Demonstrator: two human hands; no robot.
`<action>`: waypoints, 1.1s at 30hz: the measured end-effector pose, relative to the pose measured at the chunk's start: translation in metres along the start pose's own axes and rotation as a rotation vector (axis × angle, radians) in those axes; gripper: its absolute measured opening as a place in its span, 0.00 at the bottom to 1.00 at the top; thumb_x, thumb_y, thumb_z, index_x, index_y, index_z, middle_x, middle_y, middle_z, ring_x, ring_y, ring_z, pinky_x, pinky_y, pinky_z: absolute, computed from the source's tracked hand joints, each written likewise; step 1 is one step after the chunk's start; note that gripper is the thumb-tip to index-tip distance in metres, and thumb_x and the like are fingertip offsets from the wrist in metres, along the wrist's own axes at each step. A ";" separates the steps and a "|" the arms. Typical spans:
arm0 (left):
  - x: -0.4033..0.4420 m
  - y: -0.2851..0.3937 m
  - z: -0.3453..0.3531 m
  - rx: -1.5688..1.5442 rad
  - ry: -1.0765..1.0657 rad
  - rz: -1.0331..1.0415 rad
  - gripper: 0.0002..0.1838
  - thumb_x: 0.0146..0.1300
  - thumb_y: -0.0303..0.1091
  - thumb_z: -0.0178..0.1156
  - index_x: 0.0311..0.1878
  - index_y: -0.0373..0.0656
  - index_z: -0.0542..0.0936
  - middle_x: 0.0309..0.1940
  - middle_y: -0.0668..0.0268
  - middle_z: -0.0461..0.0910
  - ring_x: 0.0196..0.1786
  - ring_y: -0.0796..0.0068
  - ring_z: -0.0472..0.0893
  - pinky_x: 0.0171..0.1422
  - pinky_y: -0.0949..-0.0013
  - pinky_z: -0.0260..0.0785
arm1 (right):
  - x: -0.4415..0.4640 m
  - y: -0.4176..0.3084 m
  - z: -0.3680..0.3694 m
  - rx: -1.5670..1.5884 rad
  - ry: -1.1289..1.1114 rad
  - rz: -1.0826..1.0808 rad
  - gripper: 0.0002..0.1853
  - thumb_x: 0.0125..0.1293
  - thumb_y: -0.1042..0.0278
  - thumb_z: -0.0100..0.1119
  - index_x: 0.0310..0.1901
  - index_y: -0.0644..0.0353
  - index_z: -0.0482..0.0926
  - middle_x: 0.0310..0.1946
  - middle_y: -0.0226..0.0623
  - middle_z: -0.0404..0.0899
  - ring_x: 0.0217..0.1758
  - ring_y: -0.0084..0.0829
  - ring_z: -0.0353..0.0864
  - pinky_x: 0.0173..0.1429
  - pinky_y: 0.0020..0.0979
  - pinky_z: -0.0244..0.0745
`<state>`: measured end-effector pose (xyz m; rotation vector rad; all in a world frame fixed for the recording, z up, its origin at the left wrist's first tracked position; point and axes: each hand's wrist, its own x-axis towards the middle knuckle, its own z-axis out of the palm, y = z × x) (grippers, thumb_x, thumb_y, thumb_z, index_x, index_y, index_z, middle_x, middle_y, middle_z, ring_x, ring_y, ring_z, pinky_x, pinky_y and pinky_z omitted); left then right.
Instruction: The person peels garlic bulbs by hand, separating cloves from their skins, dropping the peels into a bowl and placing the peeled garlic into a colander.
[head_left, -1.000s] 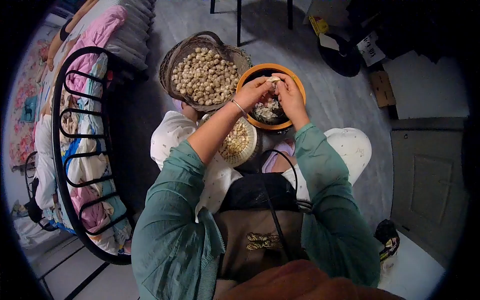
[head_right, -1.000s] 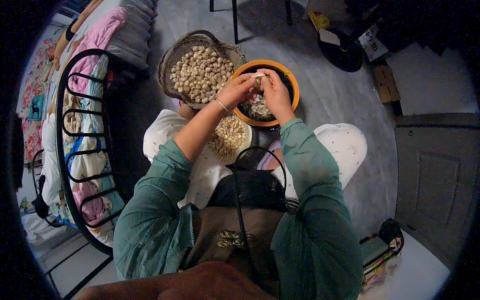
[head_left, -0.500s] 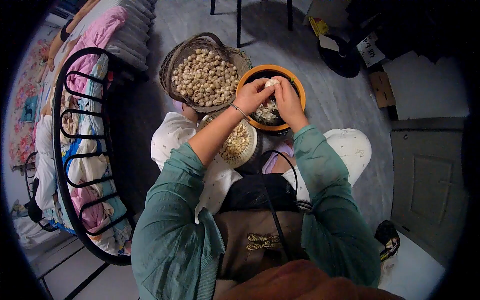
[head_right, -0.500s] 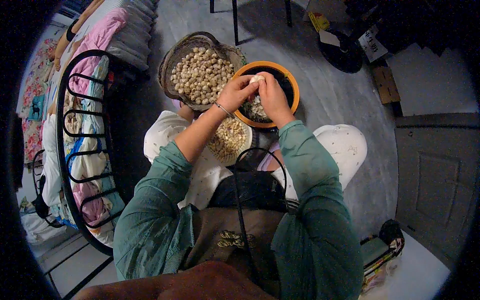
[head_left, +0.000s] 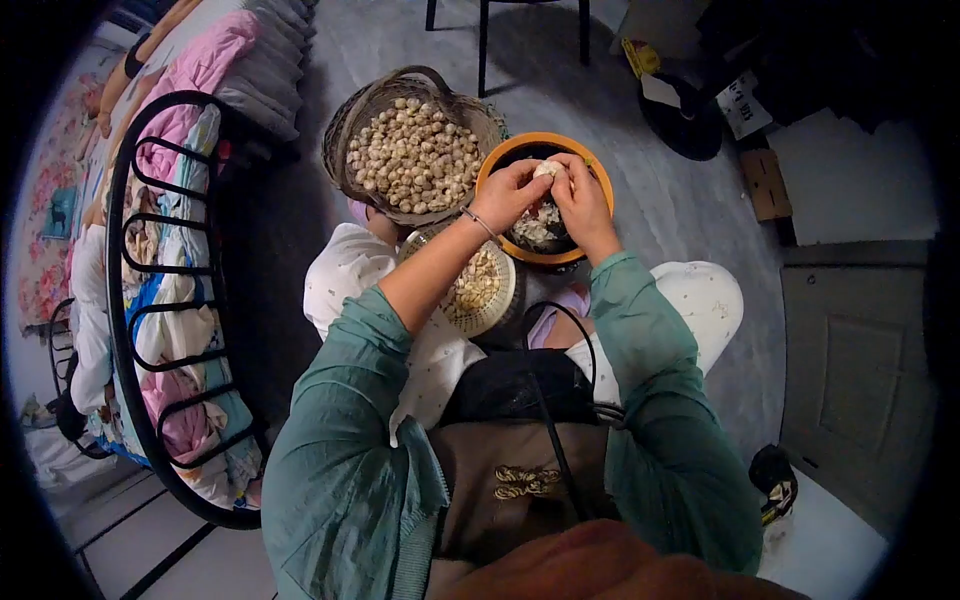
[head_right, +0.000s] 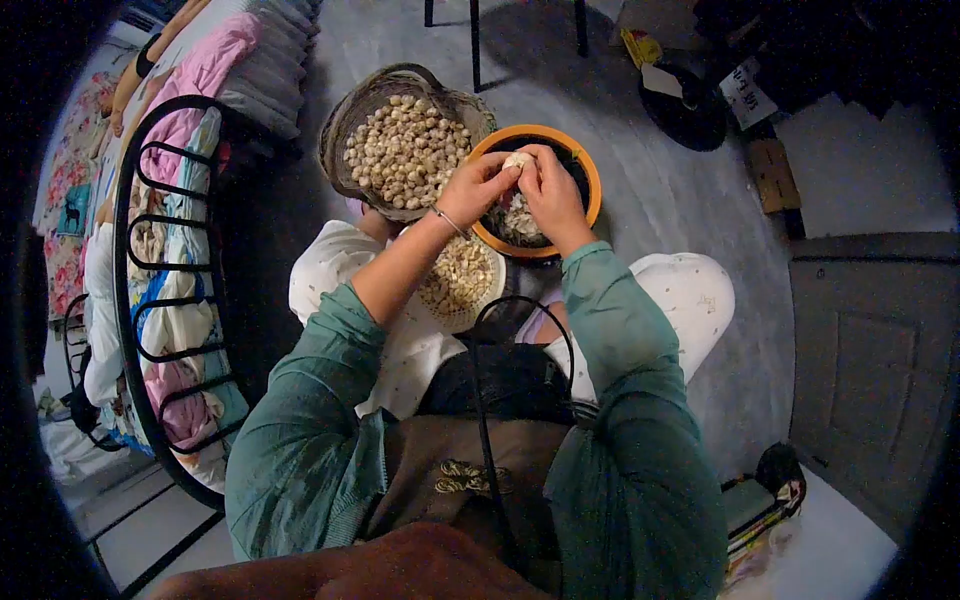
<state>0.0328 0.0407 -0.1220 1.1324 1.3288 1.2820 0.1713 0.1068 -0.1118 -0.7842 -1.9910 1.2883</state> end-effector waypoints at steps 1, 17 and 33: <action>0.000 0.000 0.000 -0.031 0.000 -0.004 0.18 0.66 0.40 0.54 0.51 0.36 0.74 0.29 0.71 0.75 0.27 0.84 0.73 0.31 0.77 0.68 | 0.001 0.001 0.000 -0.016 0.018 -0.001 0.12 0.68 0.66 0.45 0.49 0.61 0.70 0.40 0.42 0.77 0.44 0.36 0.77 0.49 0.33 0.70; -0.001 0.000 0.002 -0.017 -0.047 -0.057 0.17 0.69 0.42 0.49 0.50 0.38 0.75 0.26 0.72 0.73 0.25 0.83 0.72 0.29 0.76 0.68 | 0.003 -0.004 -0.004 -0.239 0.067 -0.081 0.12 0.68 0.59 0.45 0.42 0.59 0.71 0.37 0.44 0.77 0.44 0.49 0.75 0.44 0.42 0.69; -0.005 0.009 0.007 0.042 -0.047 -0.057 0.17 0.70 0.42 0.47 0.49 0.38 0.75 0.21 0.73 0.71 0.22 0.83 0.72 0.27 0.77 0.65 | 0.000 -0.002 0.005 -0.460 0.176 -0.120 0.11 0.68 0.59 0.44 0.36 0.58 0.71 0.31 0.43 0.77 0.39 0.48 0.75 0.38 0.45 0.68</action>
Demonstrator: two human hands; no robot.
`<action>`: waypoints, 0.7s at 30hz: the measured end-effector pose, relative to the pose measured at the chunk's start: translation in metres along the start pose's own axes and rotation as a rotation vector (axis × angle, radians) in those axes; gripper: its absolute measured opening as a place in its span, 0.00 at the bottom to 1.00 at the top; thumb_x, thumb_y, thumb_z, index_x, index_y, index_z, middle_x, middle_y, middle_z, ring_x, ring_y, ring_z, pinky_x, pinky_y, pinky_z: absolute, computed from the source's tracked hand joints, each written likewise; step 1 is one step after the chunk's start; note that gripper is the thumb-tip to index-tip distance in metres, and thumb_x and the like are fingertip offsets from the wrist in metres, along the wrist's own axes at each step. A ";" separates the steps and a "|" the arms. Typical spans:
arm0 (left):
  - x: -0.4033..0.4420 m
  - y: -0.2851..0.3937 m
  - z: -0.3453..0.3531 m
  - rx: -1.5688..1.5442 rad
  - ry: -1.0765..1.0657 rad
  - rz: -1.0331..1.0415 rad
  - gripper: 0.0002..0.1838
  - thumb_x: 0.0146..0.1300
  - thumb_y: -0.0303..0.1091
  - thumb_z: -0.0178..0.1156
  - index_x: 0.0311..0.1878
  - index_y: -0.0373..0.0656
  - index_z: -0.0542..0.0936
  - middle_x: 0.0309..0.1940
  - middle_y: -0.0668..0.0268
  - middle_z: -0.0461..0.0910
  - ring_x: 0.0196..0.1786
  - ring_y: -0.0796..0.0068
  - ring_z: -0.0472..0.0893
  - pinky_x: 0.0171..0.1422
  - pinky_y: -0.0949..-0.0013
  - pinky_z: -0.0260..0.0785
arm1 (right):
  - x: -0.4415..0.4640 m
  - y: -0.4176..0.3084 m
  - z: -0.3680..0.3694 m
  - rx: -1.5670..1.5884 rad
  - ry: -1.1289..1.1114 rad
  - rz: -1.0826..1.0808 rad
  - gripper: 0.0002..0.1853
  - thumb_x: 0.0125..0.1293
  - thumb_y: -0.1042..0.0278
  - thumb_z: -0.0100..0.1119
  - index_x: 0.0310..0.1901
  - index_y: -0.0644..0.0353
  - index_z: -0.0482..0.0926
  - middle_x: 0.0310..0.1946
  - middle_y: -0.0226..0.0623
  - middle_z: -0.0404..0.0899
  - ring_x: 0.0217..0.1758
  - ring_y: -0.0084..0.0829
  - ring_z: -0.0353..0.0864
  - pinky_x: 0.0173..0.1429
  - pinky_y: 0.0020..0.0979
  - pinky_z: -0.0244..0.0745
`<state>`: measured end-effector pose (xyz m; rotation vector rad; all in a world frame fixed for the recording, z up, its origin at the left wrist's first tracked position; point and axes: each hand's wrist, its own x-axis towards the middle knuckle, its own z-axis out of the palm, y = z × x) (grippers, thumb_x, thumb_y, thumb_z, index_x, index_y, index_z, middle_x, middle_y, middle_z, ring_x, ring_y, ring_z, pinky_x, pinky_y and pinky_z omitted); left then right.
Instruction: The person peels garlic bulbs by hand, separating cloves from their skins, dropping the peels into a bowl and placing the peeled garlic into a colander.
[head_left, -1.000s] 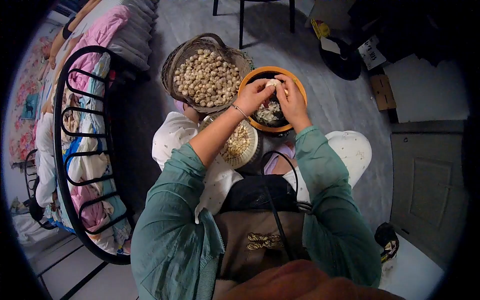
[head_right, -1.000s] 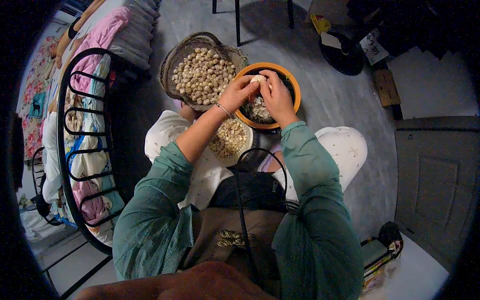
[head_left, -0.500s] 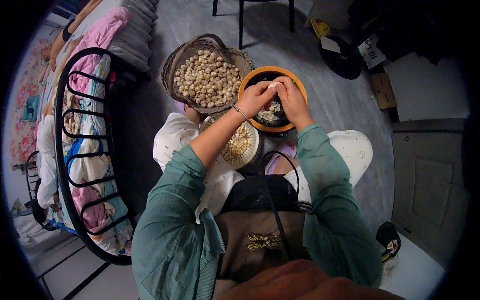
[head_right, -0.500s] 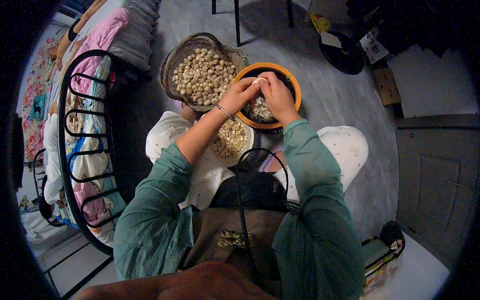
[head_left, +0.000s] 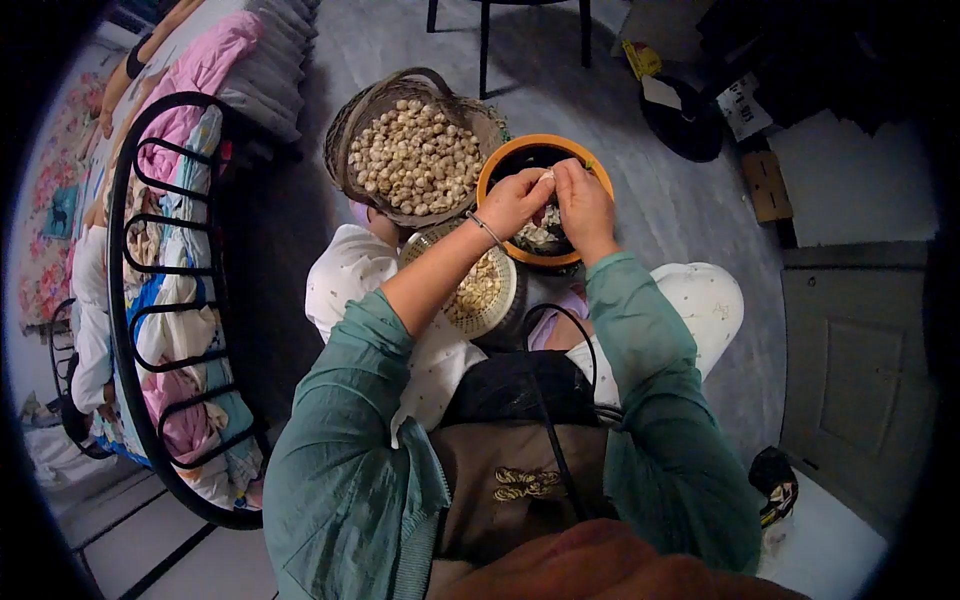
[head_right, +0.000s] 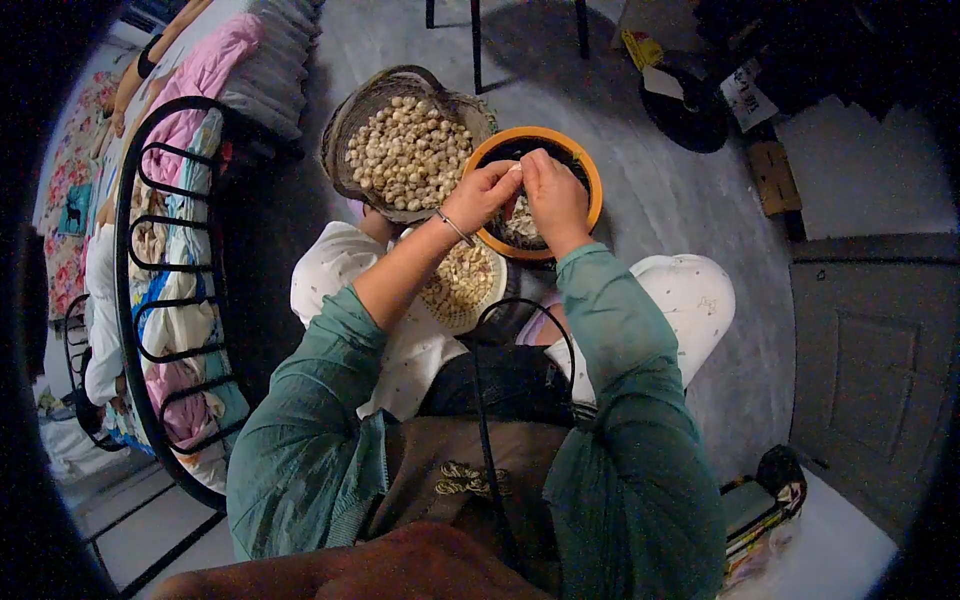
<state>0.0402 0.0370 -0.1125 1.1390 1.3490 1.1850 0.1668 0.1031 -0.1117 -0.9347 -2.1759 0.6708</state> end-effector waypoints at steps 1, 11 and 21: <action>0.000 0.000 0.000 0.014 -0.015 0.006 0.17 0.70 0.42 0.46 0.48 0.38 0.75 0.21 0.72 0.71 0.22 0.83 0.71 0.27 0.77 0.65 | -0.001 -0.001 0.001 0.024 0.009 0.021 0.12 0.69 0.59 0.44 0.36 0.58 0.70 0.31 0.44 0.76 0.38 0.49 0.75 0.37 0.45 0.68; 0.000 0.001 0.000 0.010 -0.023 -0.023 0.19 0.70 0.44 0.45 0.45 0.37 0.76 0.22 0.70 0.72 0.24 0.81 0.72 0.29 0.75 0.67 | -0.005 0.001 0.007 0.152 0.042 0.097 0.13 0.70 0.57 0.42 0.34 0.59 0.68 0.25 0.48 0.74 0.32 0.54 0.74 0.31 0.47 0.65; 0.001 -0.006 0.001 -0.035 -0.007 -0.033 0.20 0.70 0.46 0.45 0.42 0.37 0.76 0.21 0.70 0.72 0.23 0.80 0.72 0.29 0.74 0.67 | -0.005 0.001 0.013 0.252 0.087 0.113 0.15 0.71 0.56 0.42 0.34 0.60 0.68 0.25 0.49 0.73 0.31 0.54 0.73 0.30 0.45 0.64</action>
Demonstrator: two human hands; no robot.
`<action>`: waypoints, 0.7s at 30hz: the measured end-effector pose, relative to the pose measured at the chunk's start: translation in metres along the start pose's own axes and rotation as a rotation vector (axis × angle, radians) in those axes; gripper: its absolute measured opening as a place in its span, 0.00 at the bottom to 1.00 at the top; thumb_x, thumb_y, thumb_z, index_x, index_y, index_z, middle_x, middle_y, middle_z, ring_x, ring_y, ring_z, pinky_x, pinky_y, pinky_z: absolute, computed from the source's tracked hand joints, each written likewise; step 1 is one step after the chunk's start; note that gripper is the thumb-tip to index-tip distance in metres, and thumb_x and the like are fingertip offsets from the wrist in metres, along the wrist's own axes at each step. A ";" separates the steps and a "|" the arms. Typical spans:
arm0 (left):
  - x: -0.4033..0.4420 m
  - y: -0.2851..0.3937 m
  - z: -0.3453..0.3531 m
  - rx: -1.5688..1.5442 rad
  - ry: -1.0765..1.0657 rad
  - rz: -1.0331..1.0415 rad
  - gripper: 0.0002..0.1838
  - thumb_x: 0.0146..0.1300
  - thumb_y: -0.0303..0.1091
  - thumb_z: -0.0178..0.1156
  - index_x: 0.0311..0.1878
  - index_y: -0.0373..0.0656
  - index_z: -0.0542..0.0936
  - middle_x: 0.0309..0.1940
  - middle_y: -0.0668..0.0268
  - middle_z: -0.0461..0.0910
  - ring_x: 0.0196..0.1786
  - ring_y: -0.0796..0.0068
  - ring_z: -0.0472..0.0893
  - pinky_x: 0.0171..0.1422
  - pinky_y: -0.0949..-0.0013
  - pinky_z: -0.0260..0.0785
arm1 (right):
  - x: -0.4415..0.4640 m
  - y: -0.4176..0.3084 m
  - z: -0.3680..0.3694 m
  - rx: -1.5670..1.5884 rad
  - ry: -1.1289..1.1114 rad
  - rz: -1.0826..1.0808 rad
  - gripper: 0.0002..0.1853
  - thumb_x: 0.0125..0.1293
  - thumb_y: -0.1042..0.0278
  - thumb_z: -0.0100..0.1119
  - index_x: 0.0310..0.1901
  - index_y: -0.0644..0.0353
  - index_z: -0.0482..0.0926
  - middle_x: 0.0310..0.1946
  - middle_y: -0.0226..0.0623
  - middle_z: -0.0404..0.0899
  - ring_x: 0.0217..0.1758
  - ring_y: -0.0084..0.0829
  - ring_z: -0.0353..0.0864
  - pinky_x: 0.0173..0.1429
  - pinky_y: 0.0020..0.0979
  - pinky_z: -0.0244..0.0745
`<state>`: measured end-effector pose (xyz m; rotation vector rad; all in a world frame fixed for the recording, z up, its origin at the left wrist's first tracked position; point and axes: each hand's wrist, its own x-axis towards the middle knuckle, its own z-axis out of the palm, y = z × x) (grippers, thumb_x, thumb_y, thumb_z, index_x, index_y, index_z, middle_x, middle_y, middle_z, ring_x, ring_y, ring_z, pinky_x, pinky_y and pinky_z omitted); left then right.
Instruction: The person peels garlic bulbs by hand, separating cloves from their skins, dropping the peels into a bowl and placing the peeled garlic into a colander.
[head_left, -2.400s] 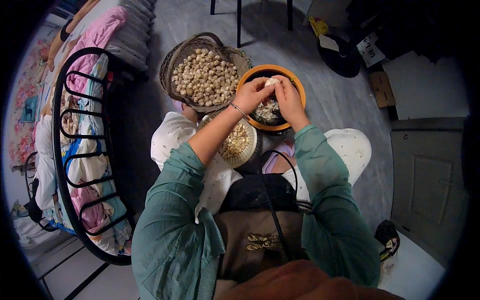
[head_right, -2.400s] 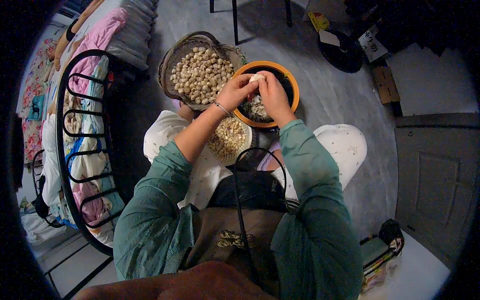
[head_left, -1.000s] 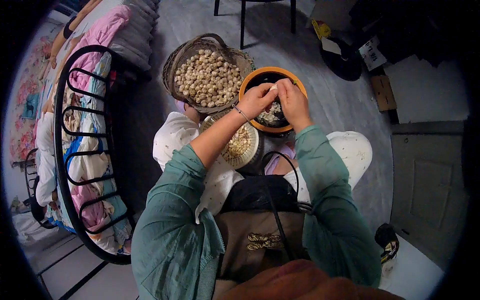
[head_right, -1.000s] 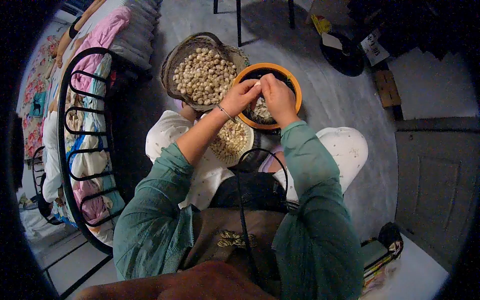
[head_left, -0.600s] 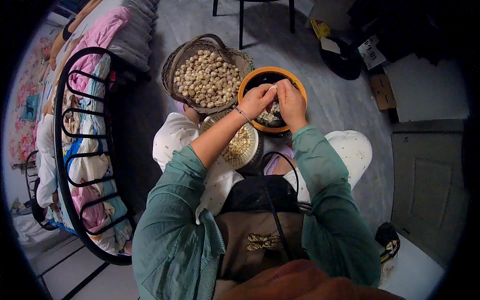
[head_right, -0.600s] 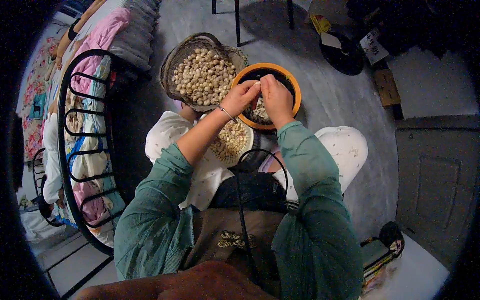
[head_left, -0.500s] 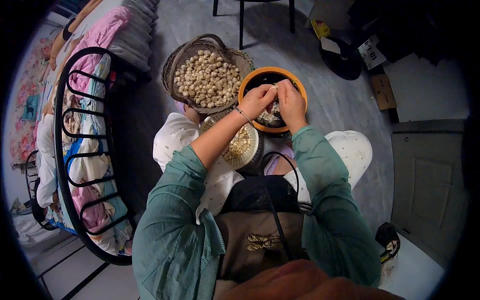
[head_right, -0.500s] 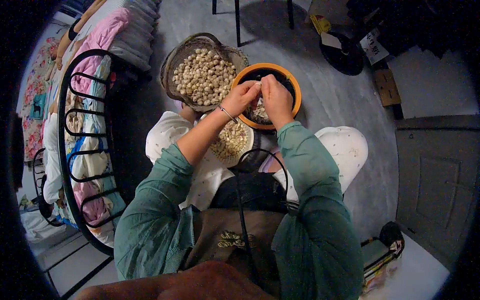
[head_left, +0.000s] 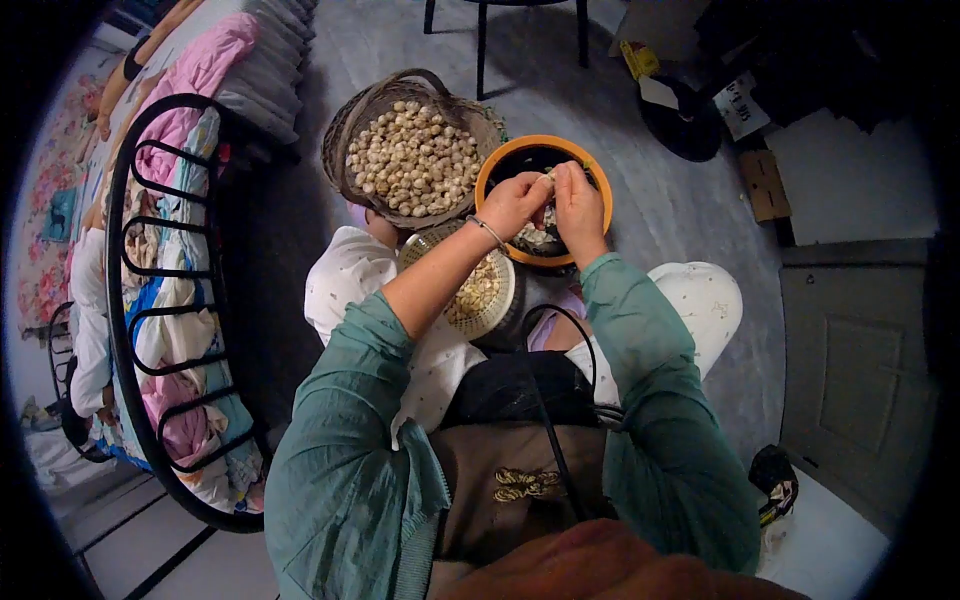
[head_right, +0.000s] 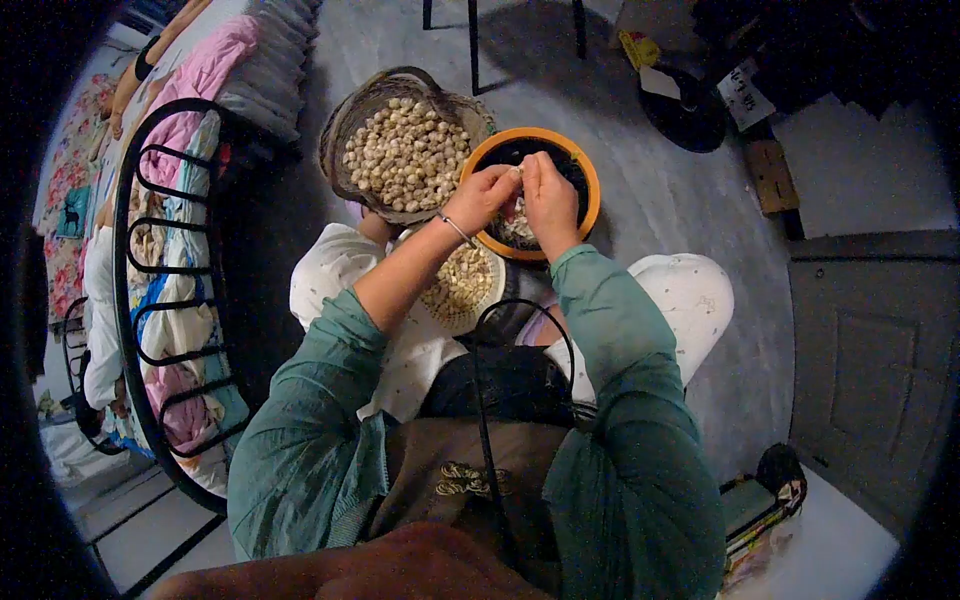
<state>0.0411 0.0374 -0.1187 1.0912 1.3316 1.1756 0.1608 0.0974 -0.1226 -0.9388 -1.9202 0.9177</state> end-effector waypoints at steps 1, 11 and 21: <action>0.000 -0.001 0.000 -0.002 0.002 -0.009 0.20 0.70 0.46 0.45 0.41 0.37 0.76 0.21 0.70 0.71 0.23 0.80 0.72 0.28 0.74 0.67 | 0.000 0.000 0.000 -0.002 -0.003 0.009 0.15 0.71 0.57 0.42 0.34 0.60 0.68 0.25 0.49 0.73 0.31 0.54 0.73 0.30 0.45 0.64; -0.003 0.000 0.002 -0.116 0.003 -0.014 0.17 0.70 0.43 0.45 0.37 0.38 0.74 0.22 0.69 0.70 0.23 0.79 0.71 0.28 0.74 0.69 | 0.002 0.007 0.004 0.208 0.050 0.123 0.16 0.72 0.58 0.41 0.35 0.61 0.71 0.25 0.44 0.73 0.29 0.43 0.75 0.33 0.39 0.67; 0.000 0.002 -0.002 -0.488 0.012 -0.100 0.12 0.65 0.35 0.46 0.45 0.38 0.72 0.29 0.66 0.74 0.28 0.76 0.73 0.32 0.70 0.70 | 0.007 0.002 -0.013 0.969 -0.239 0.610 0.19 0.74 0.53 0.36 0.39 0.58 0.73 0.20 0.23 0.63 0.19 0.15 0.57 0.23 0.18 0.56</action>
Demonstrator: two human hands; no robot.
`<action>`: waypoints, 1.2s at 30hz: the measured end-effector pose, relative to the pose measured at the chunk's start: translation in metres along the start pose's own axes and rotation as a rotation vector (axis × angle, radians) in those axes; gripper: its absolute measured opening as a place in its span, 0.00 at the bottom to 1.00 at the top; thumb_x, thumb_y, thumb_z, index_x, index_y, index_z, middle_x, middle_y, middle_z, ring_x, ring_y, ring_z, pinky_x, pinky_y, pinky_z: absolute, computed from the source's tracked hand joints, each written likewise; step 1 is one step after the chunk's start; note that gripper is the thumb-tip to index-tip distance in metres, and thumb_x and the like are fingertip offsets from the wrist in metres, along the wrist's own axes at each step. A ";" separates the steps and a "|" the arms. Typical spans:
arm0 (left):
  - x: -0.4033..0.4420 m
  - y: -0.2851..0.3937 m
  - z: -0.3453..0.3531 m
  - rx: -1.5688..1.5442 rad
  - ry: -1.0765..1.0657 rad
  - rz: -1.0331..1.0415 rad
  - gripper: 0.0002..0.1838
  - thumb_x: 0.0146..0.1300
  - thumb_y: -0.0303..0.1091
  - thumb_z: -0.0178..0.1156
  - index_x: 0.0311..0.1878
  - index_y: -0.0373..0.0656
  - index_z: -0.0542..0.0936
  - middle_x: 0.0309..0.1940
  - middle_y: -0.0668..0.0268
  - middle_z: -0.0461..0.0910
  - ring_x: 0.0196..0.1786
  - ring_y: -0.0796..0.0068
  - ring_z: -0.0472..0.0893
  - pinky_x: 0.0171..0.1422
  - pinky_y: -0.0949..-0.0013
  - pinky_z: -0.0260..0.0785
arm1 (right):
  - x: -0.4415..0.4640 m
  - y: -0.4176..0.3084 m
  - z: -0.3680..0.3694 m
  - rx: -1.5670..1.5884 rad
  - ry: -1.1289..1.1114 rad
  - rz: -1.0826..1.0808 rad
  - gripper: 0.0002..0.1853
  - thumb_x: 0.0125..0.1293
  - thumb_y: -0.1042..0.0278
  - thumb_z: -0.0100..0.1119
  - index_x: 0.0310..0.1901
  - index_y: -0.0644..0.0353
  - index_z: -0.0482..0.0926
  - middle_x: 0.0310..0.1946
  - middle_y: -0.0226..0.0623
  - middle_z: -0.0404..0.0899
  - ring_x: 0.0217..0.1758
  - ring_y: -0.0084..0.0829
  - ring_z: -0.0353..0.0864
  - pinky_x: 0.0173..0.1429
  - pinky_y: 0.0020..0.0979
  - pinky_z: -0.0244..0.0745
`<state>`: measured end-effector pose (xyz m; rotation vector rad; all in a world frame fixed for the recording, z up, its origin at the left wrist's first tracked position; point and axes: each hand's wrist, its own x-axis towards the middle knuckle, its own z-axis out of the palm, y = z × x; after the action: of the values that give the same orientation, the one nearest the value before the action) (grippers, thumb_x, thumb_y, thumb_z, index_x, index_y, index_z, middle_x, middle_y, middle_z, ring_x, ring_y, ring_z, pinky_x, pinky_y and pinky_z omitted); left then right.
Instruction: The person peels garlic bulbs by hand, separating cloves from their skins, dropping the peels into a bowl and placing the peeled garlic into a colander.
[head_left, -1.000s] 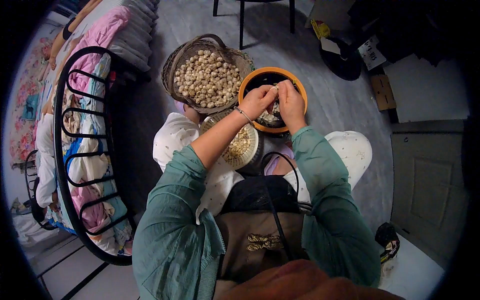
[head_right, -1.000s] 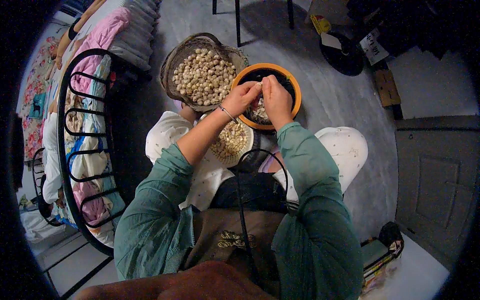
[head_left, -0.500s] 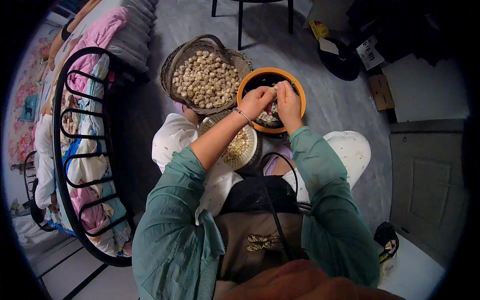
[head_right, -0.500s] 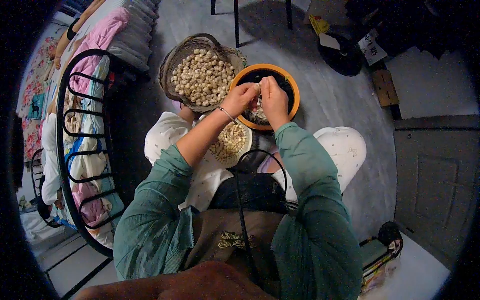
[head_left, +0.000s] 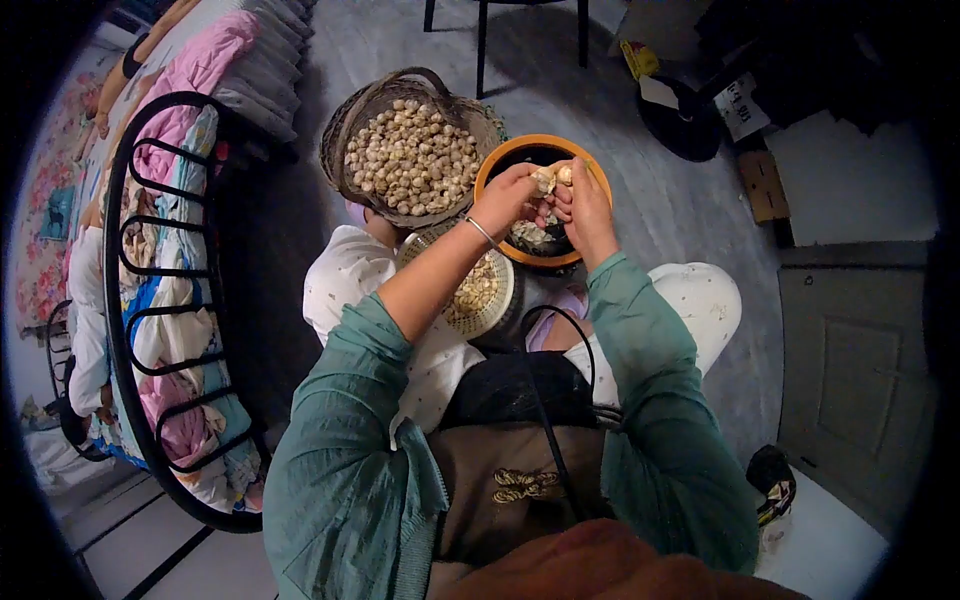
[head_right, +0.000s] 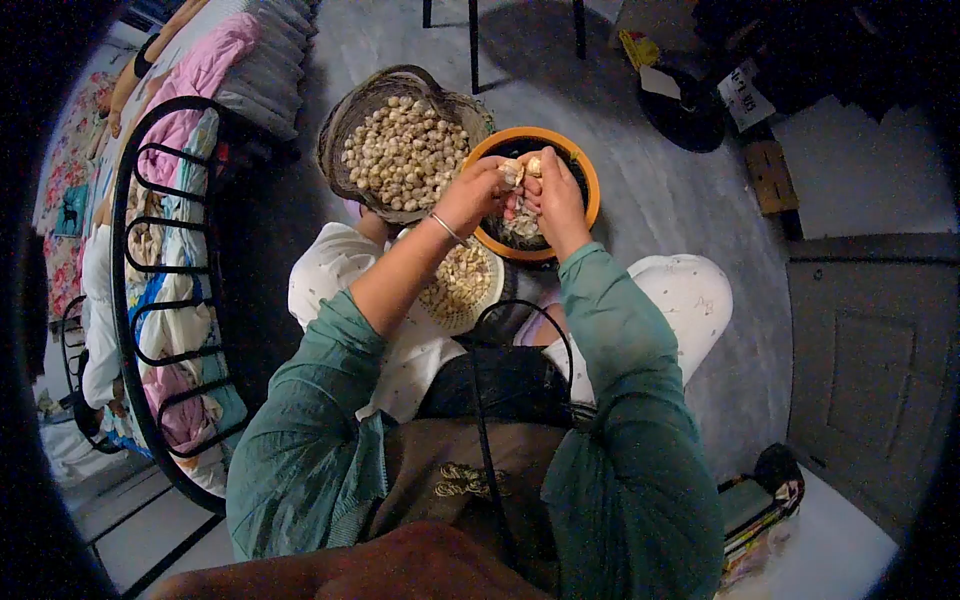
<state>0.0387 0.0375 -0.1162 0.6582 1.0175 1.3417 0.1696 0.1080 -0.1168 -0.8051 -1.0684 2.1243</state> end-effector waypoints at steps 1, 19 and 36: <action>0.000 0.002 -0.003 -0.042 -0.017 -0.007 0.13 0.64 0.35 0.46 0.46 0.38 0.72 0.30 0.66 0.73 0.29 0.76 0.73 0.33 0.69 0.71 | -0.001 0.000 0.002 0.072 -0.032 0.020 0.20 0.74 0.52 0.35 0.41 0.59 0.72 0.20 0.23 0.61 0.19 0.15 0.56 0.22 0.18 0.54; 0.001 0.005 -0.012 -0.004 0.078 -0.022 0.12 0.63 0.32 0.44 0.46 0.40 0.72 0.31 0.66 0.75 0.30 0.77 0.74 0.36 0.72 0.71 | 0.000 -0.003 -0.002 0.229 -0.192 0.084 0.15 0.73 0.53 0.39 0.38 0.57 0.68 0.25 0.27 0.65 0.22 0.15 0.58 0.23 0.17 0.54; -0.001 0.003 -0.013 0.142 0.051 0.042 0.18 0.62 0.31 0.47 0.55 0.42 0.73 0.34 0.66 0.74 0.31 0.77 0.76 0.36 0.74 0.72 | 0.003 -0.003 -0.005 0.102 0.003 0.038 0.17 0.71 0.50 0.42 0.35 0.56 0.70 0.27 0.25 0.66 0.25 0.15 0.60 0.23 0.15 0.55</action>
<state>0.0259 0.0353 -0.1188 0.7579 1.1534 1.3372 0.1723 0.1137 -0.1168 -0.7847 -0.9416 2.1895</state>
